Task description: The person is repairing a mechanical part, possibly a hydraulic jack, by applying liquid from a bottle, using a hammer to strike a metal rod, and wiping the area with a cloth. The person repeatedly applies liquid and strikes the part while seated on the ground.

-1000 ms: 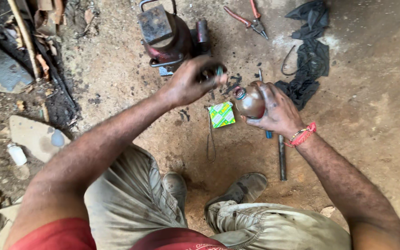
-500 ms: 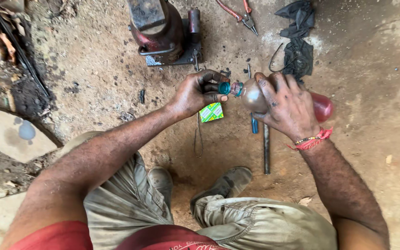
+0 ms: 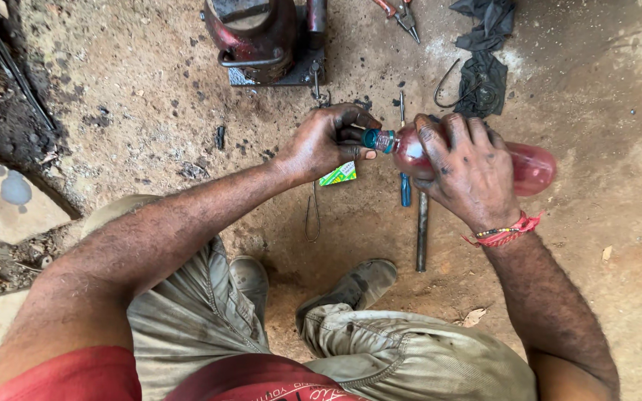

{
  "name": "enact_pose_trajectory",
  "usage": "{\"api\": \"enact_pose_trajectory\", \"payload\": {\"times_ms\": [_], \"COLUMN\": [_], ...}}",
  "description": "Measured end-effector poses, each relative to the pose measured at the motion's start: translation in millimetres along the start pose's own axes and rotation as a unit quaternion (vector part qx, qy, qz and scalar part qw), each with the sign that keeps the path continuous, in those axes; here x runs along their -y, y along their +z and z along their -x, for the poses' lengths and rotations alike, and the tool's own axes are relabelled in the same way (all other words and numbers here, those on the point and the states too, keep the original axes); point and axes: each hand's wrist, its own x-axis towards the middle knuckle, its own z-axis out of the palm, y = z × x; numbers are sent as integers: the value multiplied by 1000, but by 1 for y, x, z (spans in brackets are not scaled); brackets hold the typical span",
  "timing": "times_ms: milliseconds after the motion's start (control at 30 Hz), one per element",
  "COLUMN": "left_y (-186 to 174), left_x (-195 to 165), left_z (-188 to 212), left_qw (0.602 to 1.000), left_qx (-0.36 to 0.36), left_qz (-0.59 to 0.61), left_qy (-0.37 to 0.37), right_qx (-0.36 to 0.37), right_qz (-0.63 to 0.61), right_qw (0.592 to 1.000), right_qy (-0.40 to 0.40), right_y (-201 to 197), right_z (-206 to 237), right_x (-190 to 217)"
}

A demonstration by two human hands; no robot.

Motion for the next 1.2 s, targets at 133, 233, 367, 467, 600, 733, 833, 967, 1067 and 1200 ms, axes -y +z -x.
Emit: {"api": "enact_pose_trajectory", "payload": {"times_ms": [133,233,367,467,600,733,833,967,1067,1200], "left_y": [1,0,0,0,1,0,0,-1,-1,-1], "left_x": [-4,-7,-6,-4,-2,-2,-2,-3,-3,-3], "left_z": [1,0,-3,-5,-7,-9,-11,-14,-15,-16], "left_qw": [997,995,997,995,996,999,997,998,999,998], "left_qx": [-3,-2,5,3,-7,-1,-3,-6,-7,-9], "left_qz": [-77,-94,-80,-96,-80,-25,-42,-34,-10,-17], "left_qy": [-27,-34,-24,-20,-32,-40,-59,-49,-50,-59], "right_qx": [6,6,5,-8,-5,3,3,2,0,3], "right_qz": [18,30,33,29,46,52,53,59,56,60], "right_qw": [1000,1000,999,1000,999,999,999,998,998,998], "right_qy": [-4,-4,1,-1,-1,4,4,6,4,4], "right_y": [-2,-3,-3,-1,3,4,3,1,0,-1], "right_z": [-1,-2,-2,-2,-4,-6,-8,-10,-12,-13], "right_x": [3,4,3,2,-2,-4,-4,-5,-5,-5]}}
